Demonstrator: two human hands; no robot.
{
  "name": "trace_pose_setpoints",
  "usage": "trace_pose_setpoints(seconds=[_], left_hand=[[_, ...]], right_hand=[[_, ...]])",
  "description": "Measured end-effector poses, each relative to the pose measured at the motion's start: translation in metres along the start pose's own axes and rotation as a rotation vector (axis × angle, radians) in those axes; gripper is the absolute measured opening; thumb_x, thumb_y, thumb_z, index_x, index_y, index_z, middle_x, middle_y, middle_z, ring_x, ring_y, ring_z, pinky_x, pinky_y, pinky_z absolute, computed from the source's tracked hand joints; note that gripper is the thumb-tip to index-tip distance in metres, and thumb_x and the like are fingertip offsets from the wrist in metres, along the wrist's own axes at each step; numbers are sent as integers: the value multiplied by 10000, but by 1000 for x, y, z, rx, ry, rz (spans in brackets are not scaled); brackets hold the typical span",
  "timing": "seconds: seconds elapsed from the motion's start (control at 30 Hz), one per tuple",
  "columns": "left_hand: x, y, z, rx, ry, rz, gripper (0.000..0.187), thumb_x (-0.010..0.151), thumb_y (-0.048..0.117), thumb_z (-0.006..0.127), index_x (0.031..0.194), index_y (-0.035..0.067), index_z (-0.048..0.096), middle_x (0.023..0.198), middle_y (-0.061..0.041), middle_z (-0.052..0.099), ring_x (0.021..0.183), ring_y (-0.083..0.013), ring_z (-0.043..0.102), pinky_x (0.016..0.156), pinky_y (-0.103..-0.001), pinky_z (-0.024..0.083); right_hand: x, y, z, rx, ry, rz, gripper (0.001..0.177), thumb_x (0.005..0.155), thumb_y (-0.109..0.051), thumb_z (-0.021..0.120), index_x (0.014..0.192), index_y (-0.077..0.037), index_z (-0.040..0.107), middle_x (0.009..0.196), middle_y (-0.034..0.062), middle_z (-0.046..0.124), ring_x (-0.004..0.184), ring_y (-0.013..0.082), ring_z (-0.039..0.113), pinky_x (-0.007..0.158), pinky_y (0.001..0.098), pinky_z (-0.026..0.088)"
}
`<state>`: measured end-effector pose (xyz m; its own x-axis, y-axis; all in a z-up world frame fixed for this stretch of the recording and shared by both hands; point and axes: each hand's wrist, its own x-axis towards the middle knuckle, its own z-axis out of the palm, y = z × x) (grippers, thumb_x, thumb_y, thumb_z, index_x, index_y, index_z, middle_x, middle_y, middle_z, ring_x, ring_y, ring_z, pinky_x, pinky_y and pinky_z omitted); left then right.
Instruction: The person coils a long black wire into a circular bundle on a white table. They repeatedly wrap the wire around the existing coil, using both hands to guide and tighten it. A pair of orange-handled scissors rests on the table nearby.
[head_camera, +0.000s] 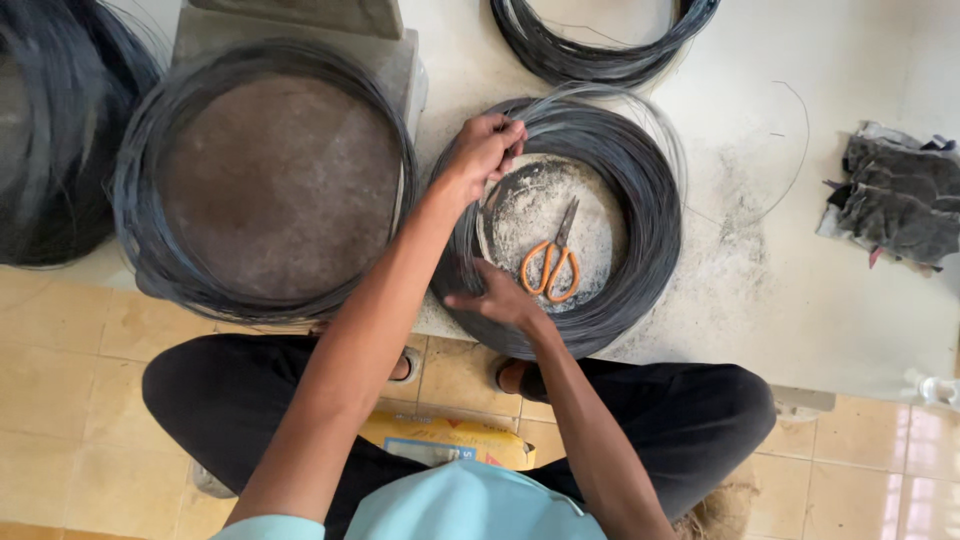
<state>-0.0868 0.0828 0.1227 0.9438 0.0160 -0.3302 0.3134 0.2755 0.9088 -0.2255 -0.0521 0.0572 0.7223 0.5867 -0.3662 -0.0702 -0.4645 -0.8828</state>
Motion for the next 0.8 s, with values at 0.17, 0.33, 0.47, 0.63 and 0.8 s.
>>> trace_pose_setpoints(seconds=[0.17, 0.33, 0.47, 0.63, 0.8], left_hand=[[22, -16, -14, 215, 59, 179, 205, 973, 189, 544, 842, 52, 623, 589, -52, 547, 389, -84, 442, 307, -178, 303], [3, -11, -12, 460, 125, 325, 229, 957, 239, 571, 778, 127, 659, 546, -36, 603, 501, -152, 543, 482, -262, 424], [-18, 20, -8, 487, 4, 122, 341, 910, 447, 508, 897, 133, 639, 675, 45, 629, 552, -65, 562, 559, -208, 459], [-59, -8, -20, 292, 41, -24, 801, 817, 691, 269, 1413, 197, 473, 1593, -59, 345, 1458, -250, 308, 1168, -503, 262], [-127, -143, -42, 923, 341, 674, 418, 1069, 126, 272, 1388, -58, 469, 1324, -309, 523, 1268, -480, 450, 1098, -539, 331]], right_hand=[[-23, -15, -5, -177, 139, 65, 360, 832, -449, 718, 822, -114, 586, 713, 122, 566, 791, 335, 634, 717, 447, 449], [-29, -30, -10, -64, 44, -74, 233, 894, -338, 694, 955, -113, 708, 866, 150, 711, 922, 373, 689, 793, 447, 523], [-20, -7, 6, -178, 72, -152, 342, 1037, -289, 461, 762, -98, 535, 650, 43, 589, 459, 147, 471, 485, 334, 376], [-18, 0, 6, -120, 48, -12, 345, 1041, -312, 435, 781, -100, 514, 632, 63, 557, 504, 177, 464, 505, 356, 367], [-6, 42, 19, -77, 175, 1, 333, 959, -341, 588, 751, -81, 611, 691, 173, 632, 690, 317, 634, 651, 414, 481]])
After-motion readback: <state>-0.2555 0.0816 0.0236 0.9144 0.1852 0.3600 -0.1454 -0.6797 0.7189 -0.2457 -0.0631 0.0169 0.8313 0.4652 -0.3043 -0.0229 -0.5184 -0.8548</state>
